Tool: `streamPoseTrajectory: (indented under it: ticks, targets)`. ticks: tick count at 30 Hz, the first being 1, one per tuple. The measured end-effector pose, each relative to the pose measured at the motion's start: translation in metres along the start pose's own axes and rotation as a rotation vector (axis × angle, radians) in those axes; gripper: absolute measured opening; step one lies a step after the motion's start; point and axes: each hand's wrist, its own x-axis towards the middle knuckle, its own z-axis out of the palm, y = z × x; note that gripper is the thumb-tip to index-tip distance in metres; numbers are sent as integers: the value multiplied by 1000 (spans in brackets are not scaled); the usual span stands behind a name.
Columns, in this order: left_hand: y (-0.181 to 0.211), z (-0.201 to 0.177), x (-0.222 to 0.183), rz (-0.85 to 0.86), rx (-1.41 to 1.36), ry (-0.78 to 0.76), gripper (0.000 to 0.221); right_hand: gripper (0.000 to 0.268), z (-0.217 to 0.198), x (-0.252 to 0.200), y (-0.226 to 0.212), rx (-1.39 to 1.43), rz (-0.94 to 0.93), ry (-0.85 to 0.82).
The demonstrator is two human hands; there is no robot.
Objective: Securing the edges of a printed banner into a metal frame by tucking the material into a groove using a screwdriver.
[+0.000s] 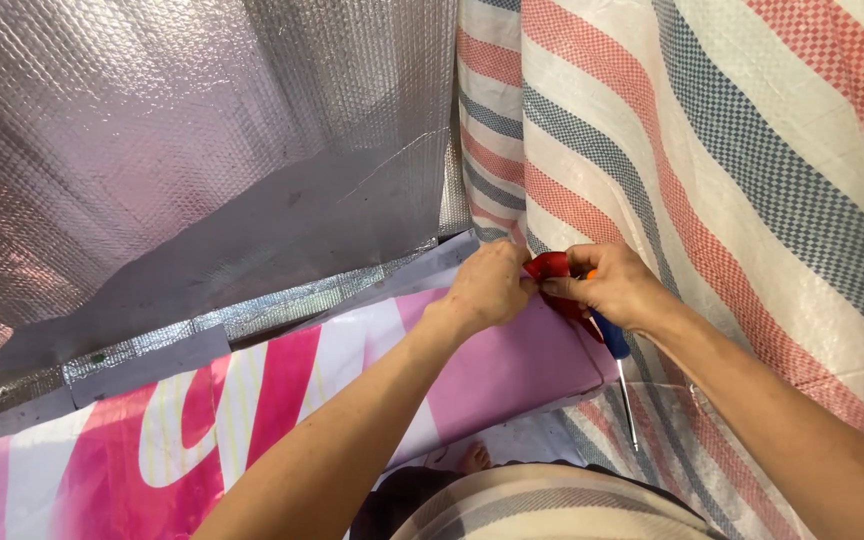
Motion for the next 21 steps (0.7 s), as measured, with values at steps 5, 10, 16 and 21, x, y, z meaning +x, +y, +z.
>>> streamPoseTrajectory:
  ticks: [5,10,16,21]
  targets:
    - [-1,7,-2,6,67,-7,24,18,0,7,4,-22,-21,-42]
    - [-7,24,7,-3,126,-36,27,12,2,2,-1,-38,-22,-43]
    - [-15,37,16,53,151,-82,28,9,3,4,4,-124,-12,-47]
    - [-17,34,14,66,78,-105,27,5,4,8,6,-125,-23,-26]
